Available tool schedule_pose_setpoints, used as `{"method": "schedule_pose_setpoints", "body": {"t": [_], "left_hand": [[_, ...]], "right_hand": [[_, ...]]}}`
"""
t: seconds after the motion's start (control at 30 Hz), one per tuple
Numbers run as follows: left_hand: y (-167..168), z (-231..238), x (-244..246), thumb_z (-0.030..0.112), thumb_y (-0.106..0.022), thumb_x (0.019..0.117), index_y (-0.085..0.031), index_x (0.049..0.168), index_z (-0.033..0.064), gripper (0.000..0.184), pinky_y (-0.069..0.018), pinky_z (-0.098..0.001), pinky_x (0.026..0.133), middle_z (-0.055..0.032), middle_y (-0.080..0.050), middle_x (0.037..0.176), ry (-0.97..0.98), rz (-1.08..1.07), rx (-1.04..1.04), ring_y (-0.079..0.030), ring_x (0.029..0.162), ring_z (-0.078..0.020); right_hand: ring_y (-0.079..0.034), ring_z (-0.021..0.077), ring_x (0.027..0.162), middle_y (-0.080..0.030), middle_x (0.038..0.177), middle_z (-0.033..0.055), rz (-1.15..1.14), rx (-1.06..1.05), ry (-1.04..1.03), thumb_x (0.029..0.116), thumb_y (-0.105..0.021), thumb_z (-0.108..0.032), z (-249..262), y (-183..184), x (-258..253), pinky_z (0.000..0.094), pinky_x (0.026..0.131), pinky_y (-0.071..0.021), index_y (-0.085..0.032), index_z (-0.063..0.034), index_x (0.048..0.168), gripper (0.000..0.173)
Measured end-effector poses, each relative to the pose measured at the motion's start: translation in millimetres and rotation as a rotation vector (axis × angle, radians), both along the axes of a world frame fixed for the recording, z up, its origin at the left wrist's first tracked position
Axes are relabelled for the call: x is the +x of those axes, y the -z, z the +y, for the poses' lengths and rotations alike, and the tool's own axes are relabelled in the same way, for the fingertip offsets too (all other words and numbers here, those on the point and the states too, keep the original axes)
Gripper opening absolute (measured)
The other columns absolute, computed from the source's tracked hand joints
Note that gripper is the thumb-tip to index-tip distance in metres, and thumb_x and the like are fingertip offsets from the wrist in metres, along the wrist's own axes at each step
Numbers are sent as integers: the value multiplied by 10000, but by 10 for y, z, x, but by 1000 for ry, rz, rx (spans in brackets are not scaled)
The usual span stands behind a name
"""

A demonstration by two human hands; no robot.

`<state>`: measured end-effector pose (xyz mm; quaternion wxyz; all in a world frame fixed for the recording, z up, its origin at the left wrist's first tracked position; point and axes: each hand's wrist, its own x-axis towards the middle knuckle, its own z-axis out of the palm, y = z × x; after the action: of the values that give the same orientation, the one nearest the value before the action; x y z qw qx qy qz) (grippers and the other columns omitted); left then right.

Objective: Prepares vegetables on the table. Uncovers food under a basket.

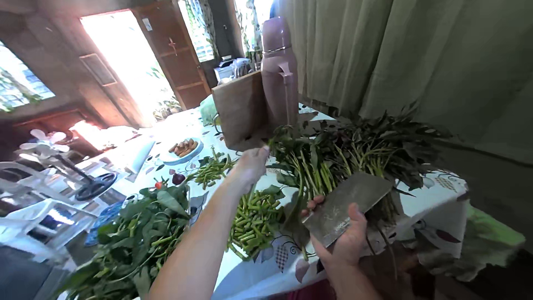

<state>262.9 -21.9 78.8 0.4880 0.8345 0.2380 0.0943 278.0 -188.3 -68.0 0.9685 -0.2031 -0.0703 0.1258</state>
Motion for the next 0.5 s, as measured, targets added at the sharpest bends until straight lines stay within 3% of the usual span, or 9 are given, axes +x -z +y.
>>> {"method": "schedule_pose_setpoints", "body": {"t": [0.07, 0.17, 0.27, 0.3, 0.37, 0.43, 0.47, 0.5], "left_hand": [[39, -34, 103, 399, -324, 1128, -599, 1310, 61, 472, -334, -270, 511, -12, -408, 698, 63, 17, 28, -367, 550, -116], [-284, -191, 111, 329, -370, 1128, -603, 1286, 85, 373, -351, -215, 473, 26, -431, 663, 195, -178, 10, -397, 513, -68], [-576, -337, 38, 265, -393, 1123, -614, 1321, 50, 366, -348, -159, 444, 48, -433, 626, 329, -367, -13, -400, 481, -28], [-599, -330, 40, 243, -406, 1120, -629, 1289, 35, 348, -355, -154, 449, 52, -431, 617, 354, -372, 25, -405, 481, -23], [-481, -210, 144, 231, -443, 1111, -670, 1194, 22, 320, -365, -223, 480, 0, -454, 632, 349, -183, 252, -415, 506, -75], [-314, -92, 275, 250, -452, 1104, -684, 1085, -14, 352, -485, -446, 677, -146, -597, 829, 368, 157, 501, -560, 713, -241], [-280, -76, 296, 267, -437, 1111, -664, 1040, -20, 373, -475, -466, 713, -152, -588, 857, 376, 224, 525, -557, 750, -256], [-296, -69, 276, 281, -422, 1118, -655, 1044, -12, 382, -459, -407, 664, -117, -548, 807, 374, 198, 503, -520, 690, -216]], "right_hand": [[-711, 173, 790, -702, 859, 38, 14, -42, 23, 1026, -292, -471, 6, -47, -6, 357, 705, -619, -590, -129, 1001, 455], [-718, 151, 806, -713, 846, 5, -11, -104, 52, 1053, -172, -427, 15, -63, -20, 348, 717, -620, -595, -161, 973, 506], [-726, 184, 883, -727, 911, 37, -91, -17, 8, 1033, -370, -451, -12, 51, 20, 364, 771, -620, -646, -145, 991, 415], [-727, 173, 883, -730, 906, 26, -100, -35, 20, 1041, -349, -454, -2, 48, 26, 357, 771, -621, -655, -154, 972, 434], [-706, 142, 839, -702, 852, -4, -45, -102, 58, 1064, -183, -415, 35, -39, -10, 341, 751, -611, -611, -166, 927, 514], [-705, 142, 812, -694, 821, -5, 11, -133, 71, 1066, -147, -391, 38, -97, -44, 350, 742, -613, -578, -158, 921, 511], [-709, 146, 809, -696, 817, -4, 19, -140, 72, 1066, -157, -382, 33, -113, -45, 353, 742, -616, -578, -156, 926, 498], [-714, 152, 818, -700, 822, -2, 13, -145, 78, 1069, -166, -371, 32, -118, -43, 357, 750, -619, -577, -152, 940, 483]]}}
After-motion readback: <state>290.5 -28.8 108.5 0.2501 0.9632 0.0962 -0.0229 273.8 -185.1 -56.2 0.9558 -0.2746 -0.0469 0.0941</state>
